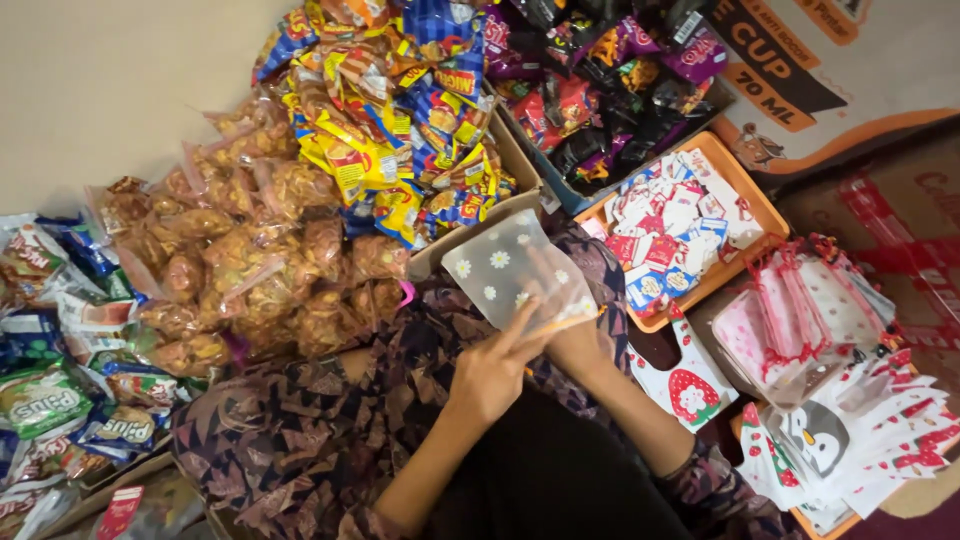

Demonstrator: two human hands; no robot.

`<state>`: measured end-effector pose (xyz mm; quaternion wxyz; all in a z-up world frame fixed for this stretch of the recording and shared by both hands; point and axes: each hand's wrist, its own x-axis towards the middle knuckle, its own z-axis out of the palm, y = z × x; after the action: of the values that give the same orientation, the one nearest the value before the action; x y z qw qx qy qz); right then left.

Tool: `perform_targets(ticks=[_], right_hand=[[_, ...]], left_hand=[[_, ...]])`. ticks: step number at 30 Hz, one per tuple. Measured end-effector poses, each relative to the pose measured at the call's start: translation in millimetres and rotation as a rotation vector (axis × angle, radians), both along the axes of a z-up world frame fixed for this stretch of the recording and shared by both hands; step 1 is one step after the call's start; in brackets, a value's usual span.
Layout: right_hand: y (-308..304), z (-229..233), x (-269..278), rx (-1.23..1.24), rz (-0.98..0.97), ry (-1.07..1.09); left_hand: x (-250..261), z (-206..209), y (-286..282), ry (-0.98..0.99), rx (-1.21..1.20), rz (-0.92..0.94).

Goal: The person is assembling snack gift bags by selecting various snack packets, placing them into small plastic bags, and tying them shut with rubber bands.

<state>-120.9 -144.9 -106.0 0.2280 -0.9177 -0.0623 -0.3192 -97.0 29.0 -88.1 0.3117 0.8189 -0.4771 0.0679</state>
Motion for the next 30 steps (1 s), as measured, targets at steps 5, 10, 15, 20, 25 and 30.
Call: perform_targets(ticks=[5, 10, 15, 20, 25, 30], right_hand=[[13.1, 7.3, 14.5, -0.287, -0.039, 0.191], [-7.0, -51.4, 24.9, -0.318, -0.017, 0.399], [7.4, -22.8, 58.9, -0.243, 0.128, 0.706], [9.9, 61.2, 84.4, 0.641, 0.251, 0.202], [-30.4, -39.1, 147.9, 0.575, -0.019, 0.299], [-21.9, -63.7, 161.3, 0.086, -0.002, 0.706]], left_hand=[[26.2, 13.9, -3.7, -0.13, 0.128, 0.285], [40.3, 9.2, -2.2, 0.164, 0.048, 0.223], [71.0, 30.8, 18.6, 0.234, -0.001, 0.298], [106.1, 37.6, 56.5, 0.576, -0.037, 0.409], [125.0, 82.5, 58.8, 0.655, -0.14, 0.481], [131.2, 100.9, 57.0, 0.701, -0.145, 0.505]])
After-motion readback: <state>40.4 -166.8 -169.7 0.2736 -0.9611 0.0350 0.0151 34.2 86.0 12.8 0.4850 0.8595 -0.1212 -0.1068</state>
